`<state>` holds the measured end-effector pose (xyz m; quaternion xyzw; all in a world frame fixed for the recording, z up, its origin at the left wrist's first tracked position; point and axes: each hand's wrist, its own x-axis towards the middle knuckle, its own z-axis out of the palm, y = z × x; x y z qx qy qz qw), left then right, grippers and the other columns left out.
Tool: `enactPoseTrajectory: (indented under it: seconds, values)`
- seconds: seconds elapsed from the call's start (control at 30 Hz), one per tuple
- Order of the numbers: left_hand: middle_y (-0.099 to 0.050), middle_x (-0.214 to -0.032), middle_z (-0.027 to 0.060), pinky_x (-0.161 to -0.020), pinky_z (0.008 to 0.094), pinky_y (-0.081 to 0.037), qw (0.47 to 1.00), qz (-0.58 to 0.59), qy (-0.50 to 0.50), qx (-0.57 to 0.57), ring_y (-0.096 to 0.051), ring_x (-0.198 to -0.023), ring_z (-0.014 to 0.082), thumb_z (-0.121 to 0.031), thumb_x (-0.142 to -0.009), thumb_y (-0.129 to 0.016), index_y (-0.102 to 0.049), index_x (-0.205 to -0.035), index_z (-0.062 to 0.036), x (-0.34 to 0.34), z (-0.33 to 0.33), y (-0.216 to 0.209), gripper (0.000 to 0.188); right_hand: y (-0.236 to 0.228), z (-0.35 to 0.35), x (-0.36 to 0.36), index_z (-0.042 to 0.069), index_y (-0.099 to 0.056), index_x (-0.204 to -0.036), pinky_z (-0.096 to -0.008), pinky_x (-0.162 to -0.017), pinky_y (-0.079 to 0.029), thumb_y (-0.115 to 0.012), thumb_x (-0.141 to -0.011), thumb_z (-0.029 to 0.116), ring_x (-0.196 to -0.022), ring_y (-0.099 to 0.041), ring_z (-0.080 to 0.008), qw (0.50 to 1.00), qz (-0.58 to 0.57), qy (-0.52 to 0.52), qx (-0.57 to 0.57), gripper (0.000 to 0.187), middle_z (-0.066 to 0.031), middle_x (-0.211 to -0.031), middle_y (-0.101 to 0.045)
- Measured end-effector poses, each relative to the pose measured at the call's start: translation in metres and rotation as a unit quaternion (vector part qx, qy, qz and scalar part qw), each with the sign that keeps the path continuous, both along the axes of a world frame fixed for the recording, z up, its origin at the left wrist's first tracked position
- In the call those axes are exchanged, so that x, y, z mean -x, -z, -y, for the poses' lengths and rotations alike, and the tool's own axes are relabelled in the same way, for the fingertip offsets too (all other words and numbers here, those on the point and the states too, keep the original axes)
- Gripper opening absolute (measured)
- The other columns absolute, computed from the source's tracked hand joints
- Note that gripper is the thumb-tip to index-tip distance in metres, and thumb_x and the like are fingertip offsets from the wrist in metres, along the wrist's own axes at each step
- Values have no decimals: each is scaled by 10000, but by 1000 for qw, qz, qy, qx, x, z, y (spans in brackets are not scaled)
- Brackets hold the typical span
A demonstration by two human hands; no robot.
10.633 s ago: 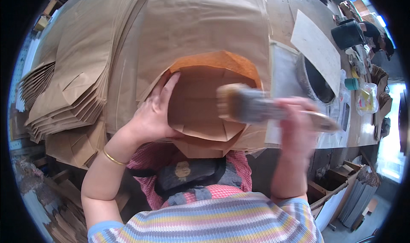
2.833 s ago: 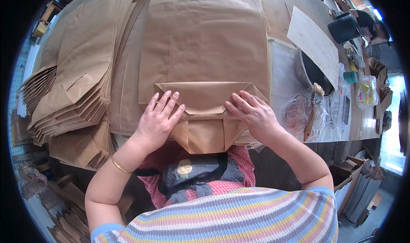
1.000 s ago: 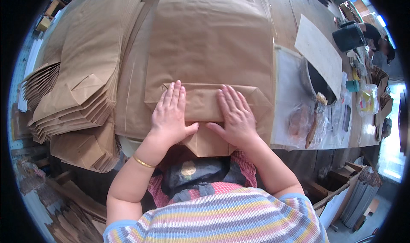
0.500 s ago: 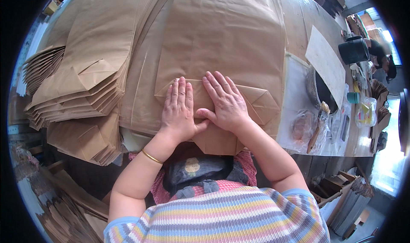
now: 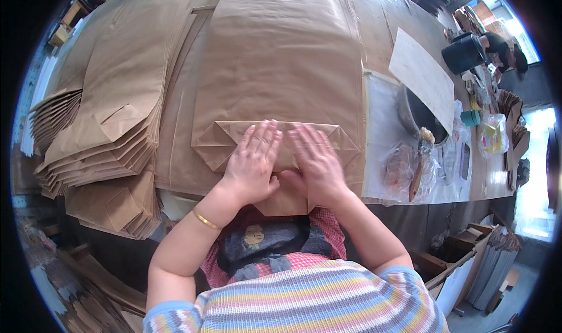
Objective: The person repeatedly folds the top flap of a brown paper envelope, applies glue to the flap using a brush, and presses it closed. The finished envelopes are stacked to the left.
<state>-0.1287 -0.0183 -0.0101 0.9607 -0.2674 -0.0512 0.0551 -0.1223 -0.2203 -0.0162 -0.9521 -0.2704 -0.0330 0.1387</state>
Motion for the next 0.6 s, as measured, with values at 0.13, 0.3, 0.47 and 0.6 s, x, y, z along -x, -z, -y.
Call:
enactPoseTrajectory:
  seconds: [0.13,0.3,0.47,0.6]
  values:
    - [-149,-1591,219,-1217,425,-113,993,-41,-110,2,-125,-1489,328,-547,-748,-680,-181,-1509,47,-1,-9,-1,1087,6,-3,-1,-13,-368,-1454,-424,-1188,-202,-650,-788,557,-1443,-282,-296,999,-23,25,-26,920,-174,-1531,-342]
    - [-135,-1593,224,-1211,436,-122,973,-75,-207,-73,-106,-1490,345,-626,-739,-677,-169,-1506,61,2,-6,-15,1148,-1,6,-3,-21,-367,-1449,-423,-1186,-202,-641,-806,579,-1444,-266,-339,996,-50,61,-29,921,-219,-1529,-319]
    - [-399,-1466,247,-1155,510,-244,977,86,-107,-164,-314,-1421,339,-472,-756,-685,-397,-1415,52,3,16,-32,889,-32,47,-5,-43,-342,-1448,-453,-1137,-298,-728,-815,391,-1383,-348,-402,979,-55,119,-154,859,-265,-1490,-355]
    - [-663,-1004,171,-891,418,-494,971,240,-15,15,-629,-990,295,-196,-794,-571,-674,-1022,0,-37,40,24,317,-53,40,-10,-23,-485,-1365,-471,-1105,-344,-711,-818,247,-1295,-461,-408,961,-30,78,-263,651,-228,-1391,-505]
